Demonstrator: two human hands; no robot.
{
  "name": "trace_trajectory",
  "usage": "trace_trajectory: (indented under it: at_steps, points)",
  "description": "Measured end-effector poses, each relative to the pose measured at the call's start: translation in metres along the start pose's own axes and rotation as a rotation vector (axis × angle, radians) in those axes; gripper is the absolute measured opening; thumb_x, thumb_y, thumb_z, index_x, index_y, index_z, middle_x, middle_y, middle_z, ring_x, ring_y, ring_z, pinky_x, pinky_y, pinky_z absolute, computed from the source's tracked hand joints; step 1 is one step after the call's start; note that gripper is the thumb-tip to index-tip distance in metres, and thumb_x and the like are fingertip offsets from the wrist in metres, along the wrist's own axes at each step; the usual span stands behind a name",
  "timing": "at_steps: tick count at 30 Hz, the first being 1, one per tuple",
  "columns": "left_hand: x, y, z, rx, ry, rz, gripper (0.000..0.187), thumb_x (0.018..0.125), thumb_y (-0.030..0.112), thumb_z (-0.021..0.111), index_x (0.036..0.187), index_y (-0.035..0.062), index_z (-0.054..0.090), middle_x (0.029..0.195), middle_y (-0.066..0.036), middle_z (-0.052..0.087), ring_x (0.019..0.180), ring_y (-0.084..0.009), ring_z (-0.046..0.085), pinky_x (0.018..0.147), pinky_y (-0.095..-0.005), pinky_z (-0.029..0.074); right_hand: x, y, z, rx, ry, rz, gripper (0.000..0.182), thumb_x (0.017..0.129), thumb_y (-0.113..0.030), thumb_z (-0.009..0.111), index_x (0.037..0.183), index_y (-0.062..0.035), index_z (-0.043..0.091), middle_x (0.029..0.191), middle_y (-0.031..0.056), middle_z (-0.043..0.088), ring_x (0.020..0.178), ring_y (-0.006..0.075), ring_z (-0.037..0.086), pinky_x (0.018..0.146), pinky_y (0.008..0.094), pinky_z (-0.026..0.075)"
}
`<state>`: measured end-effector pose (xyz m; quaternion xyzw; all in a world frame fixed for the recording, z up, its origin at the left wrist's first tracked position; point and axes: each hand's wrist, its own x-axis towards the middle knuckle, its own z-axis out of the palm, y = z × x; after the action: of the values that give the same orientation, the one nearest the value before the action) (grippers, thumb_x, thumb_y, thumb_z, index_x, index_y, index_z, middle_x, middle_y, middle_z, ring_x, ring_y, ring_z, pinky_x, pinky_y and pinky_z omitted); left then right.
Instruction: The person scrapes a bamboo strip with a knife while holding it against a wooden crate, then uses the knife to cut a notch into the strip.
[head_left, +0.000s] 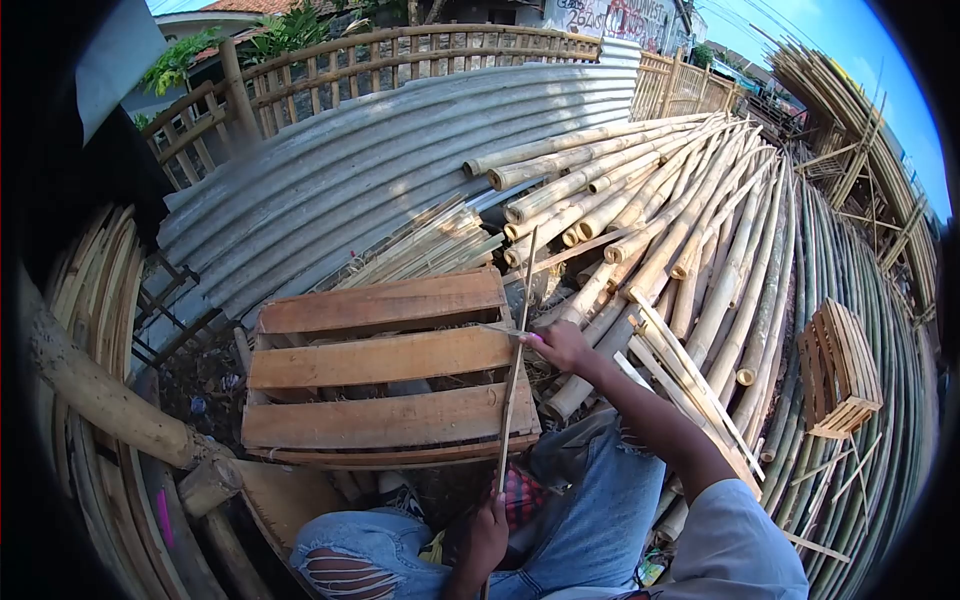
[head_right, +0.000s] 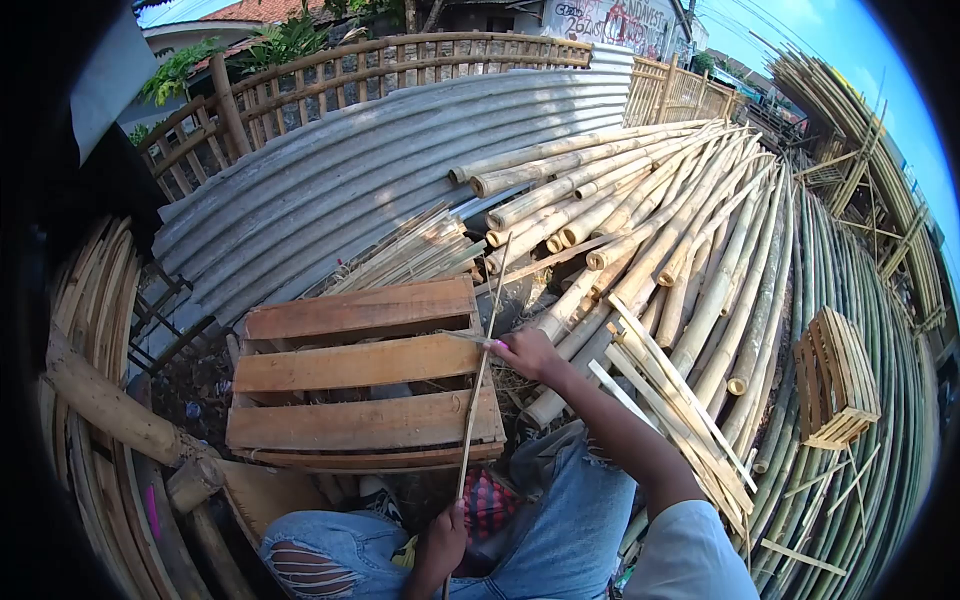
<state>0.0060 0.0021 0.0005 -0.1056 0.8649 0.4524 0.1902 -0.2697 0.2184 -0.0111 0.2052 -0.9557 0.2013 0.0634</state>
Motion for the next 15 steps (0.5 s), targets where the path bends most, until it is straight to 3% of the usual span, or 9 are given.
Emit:
trace_trajectory:
  at_steps: [2, 5, 6, 7, 13, 15]
  points:
    - [0.004, -0.009, 0.002, -0.048, -0.043, -0.015, 0.052, 0.098, 0.041, 0.026, 0.106, 0.0016, 0.058, 0.091, -0.026, 0.062, 0.093, -0.0447, 0.058, 0.081, -0.0480, 0.045, -0.014, -0.007, 0.008, -0.008, -0.146, -0.185, 0.060, 0.092, -0.052, 0.040, 0.063, -0.0026, 0.059, 0.057, 0.0200, 0.055, 0.059, 0.0396, 0.056, 0.057, 0.0474, 0.044]
    - [0.008, -0.017, 0.001, -0.048, -0.020, 0.039, 0.052, 0.099, 0.040, 0.027, 0.099, -0.0022, 0.057, 0.084, -0.026, 0.061, 0.087, -0.0433, 0.059, 0.075, -0.0469, 0.045, -0.023, -0.016, 0.000, -0.054, -0.077, -0.357, 0.060, 0.092, -0.053, 0.040, 0.065, -0.0032, 0.059, 0.056, 0.0197, 0.055, 0.058, 0.0398, 0.056, 0.056, 0.0471, 0.044]
    - [0.008, -0.016, -0.001, -0.053, -0.027, 0.034, 0.052, 0.099, 0.040, 0.028, 0.098, -0.0026, 0.057, 0.085, -0.027, 0.061, 0.089, -0.0437, 0.058, 0.076, -0.0471, 0.045, -0.010, 0.002, 0.003, -0.087, 0.002, 0.045, 0.061, 0.092, -0.054, 0.038, 0.064, -0.0045, 0.060, 0.055, 0.0190, 0.054, 0.058, 0.0389, 0.057, 0.054, 0.0471, 0.044]
    - [0.001, -0.016, 0.001, -0.058, -0.044, 0.021, 0.051, 0.099, 0.039, 0.028, 0.098, -0.0031, 0.057, 0.086, -0.027, 0.061, 0.090, -0.0441, 0.058, 0.077, -0.0474, 0.045, 0.008, 0.052, -0.005, -0.159, 0.054, 0.067, 0.063, 0.091, -0.056, 0.037, 0.064, -0.0053, 0.061, 0.055, 0.0181, 0.056, 0.057, 0.0380, 0.058, 0.052, 0.0469, 0.044]
    - [0.004, -0.015, 0.001, 0.050, -0.035, -0.035, 0.051, 0.099, 0.038, 0.029, 0.107, -0.0029, 0.057, 0.101, -0.031, 0.058, 0.102, -0.0470, 0.052, 0.086, -0.0476, 0.043, -0.008, 0.005, 0.001, -0.087, 0.050, 0.131, 0.064, 0.090, -0.058, 0.038, 0.063, -0.0048, 0.061, 0.055, 0.0191, 0.055, 0.056, 0.0374, 0.058, 0.054, 0.0474, 0.046]
    - [0.004, -0.011, -0.001, -0.010, -0.088, -0.060, 0.051, 0.099, 0.038, 0.028, 0.107, -0.0031, 0.057, 0.102, -0.031, 0.058, 0.103, -0.0471, 0.052, 0.087, -0.0475, 0.043, -0.014, -0.013, -0.002, -0.130, -0.077, -0.226, 0.062, 0.090, -0.058, 0.040, 0.064, -0.0058, 0.061, 0.056, 0.0191, 0.055, 0.056, 0.0374, 0.058, 0.054, 0.0473, 0.046]
